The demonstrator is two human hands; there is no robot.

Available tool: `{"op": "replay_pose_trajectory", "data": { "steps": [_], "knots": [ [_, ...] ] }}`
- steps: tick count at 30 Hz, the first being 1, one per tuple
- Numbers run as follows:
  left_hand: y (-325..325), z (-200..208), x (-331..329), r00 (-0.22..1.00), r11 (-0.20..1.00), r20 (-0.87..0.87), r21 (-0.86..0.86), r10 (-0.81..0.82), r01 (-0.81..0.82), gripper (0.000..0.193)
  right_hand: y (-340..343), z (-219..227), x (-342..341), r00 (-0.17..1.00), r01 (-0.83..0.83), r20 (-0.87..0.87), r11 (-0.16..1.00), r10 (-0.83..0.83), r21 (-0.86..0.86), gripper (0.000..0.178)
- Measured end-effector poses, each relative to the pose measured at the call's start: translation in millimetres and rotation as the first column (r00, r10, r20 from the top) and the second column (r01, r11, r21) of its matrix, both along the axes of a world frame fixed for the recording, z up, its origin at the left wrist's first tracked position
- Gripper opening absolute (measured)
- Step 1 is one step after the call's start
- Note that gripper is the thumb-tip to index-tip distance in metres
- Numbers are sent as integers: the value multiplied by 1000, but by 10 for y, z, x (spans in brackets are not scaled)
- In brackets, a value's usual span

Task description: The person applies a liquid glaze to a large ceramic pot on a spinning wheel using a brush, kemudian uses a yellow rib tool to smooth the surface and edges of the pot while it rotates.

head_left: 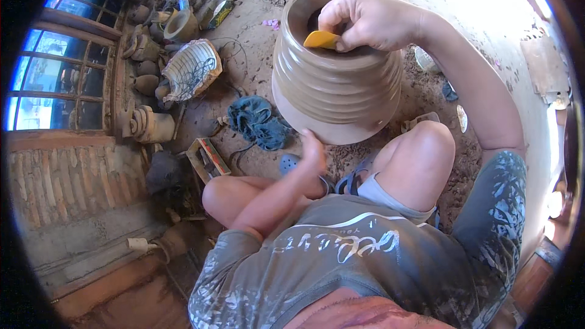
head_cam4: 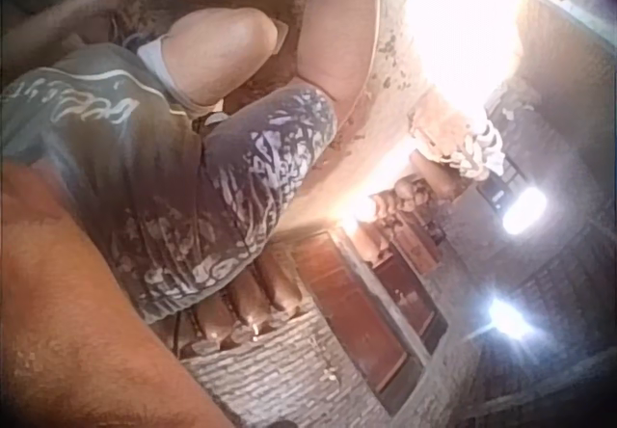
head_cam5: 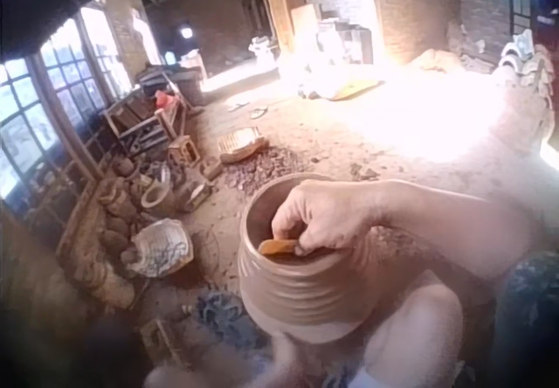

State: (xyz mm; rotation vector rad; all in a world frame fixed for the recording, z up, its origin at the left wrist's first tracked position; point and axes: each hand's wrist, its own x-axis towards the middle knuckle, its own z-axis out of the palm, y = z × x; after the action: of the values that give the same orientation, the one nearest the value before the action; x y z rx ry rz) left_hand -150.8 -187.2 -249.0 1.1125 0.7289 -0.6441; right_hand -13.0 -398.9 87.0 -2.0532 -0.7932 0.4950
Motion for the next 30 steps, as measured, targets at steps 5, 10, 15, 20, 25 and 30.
{"op": "replay_pose_trajectory", "data": {
  "steps": [5,10,15,20,25,30],
  "knots": [
    [803,11,1285,938,946,268,174,220,-272,71,55,54,25,1000,5,7,1000,-5,10,18],
    [114,88,48,1000,994,21,107,15,-17,85,55,19,58,997,-16,71,998,12,61,15],
    [-62,95,-74,999,998,-19,58,29,-28,82,-18,85,72,999,-10,50,997,15,-82,18],
    [854,-53,1316,974,990,182,-55,135,-127,81,-98,34,95,998,-31,51,999,33,-37,17],
    [252,-99,208,997,988,82,156,1,-14,88,-68,84,69,995,-39,86,994,48,-101,15],
    [-139,333,-166,985,996,-163,71,-49,61,87,-59,53,12,996,-29,82,998,34,-59,15]
  ]
}}
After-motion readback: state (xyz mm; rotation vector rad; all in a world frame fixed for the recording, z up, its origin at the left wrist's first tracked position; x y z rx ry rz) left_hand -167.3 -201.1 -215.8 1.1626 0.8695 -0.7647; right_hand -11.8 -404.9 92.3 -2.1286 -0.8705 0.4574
